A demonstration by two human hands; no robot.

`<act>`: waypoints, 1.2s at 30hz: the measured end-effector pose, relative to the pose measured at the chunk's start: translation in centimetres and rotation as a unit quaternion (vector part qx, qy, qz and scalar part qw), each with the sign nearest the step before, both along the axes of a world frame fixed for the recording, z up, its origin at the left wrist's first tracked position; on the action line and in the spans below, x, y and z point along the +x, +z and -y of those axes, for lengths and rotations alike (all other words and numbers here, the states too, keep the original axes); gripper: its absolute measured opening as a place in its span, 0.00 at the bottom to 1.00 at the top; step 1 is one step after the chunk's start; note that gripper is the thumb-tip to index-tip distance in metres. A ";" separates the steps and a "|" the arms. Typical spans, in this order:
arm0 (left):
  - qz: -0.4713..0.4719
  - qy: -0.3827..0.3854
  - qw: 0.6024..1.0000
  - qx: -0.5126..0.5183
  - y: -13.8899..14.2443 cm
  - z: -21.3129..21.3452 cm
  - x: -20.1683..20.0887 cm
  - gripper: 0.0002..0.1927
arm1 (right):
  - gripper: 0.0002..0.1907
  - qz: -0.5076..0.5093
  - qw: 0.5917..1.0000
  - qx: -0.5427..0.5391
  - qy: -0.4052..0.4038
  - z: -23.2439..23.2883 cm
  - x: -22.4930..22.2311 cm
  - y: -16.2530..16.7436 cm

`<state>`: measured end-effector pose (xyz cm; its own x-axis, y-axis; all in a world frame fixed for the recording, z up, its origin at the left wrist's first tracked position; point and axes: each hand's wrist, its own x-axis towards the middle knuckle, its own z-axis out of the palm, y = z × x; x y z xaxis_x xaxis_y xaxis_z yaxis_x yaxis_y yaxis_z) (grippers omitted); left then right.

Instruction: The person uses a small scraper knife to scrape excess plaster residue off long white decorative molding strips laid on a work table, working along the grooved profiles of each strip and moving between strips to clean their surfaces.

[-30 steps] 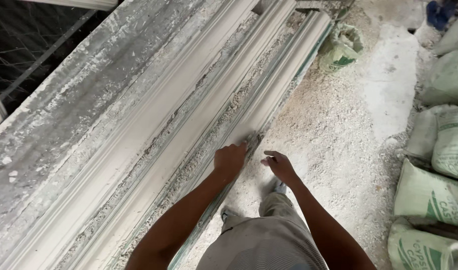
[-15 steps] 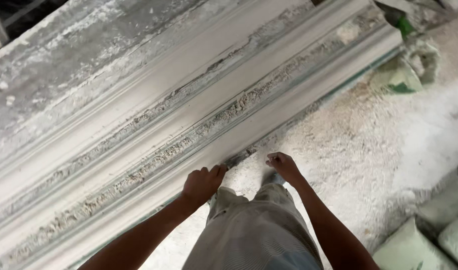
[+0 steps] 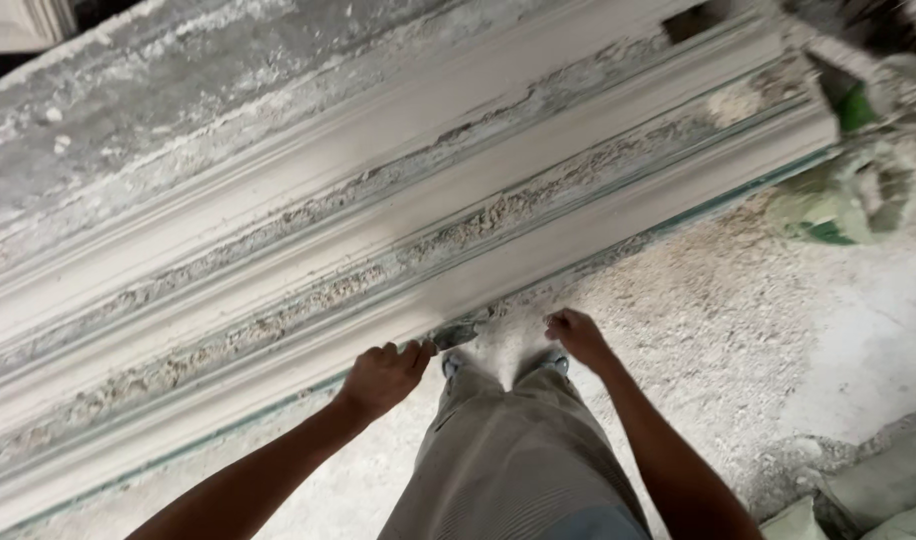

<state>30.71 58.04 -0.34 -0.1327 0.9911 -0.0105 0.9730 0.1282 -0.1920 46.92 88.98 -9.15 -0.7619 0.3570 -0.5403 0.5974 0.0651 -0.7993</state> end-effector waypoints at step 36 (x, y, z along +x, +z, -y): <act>0.448 0.142 0.882 0.025 -0.3 -23.4 5.0 0.15 | 0.18 -0.076 0.984 -0.050 -0.153 -16.2 10.5 -1.6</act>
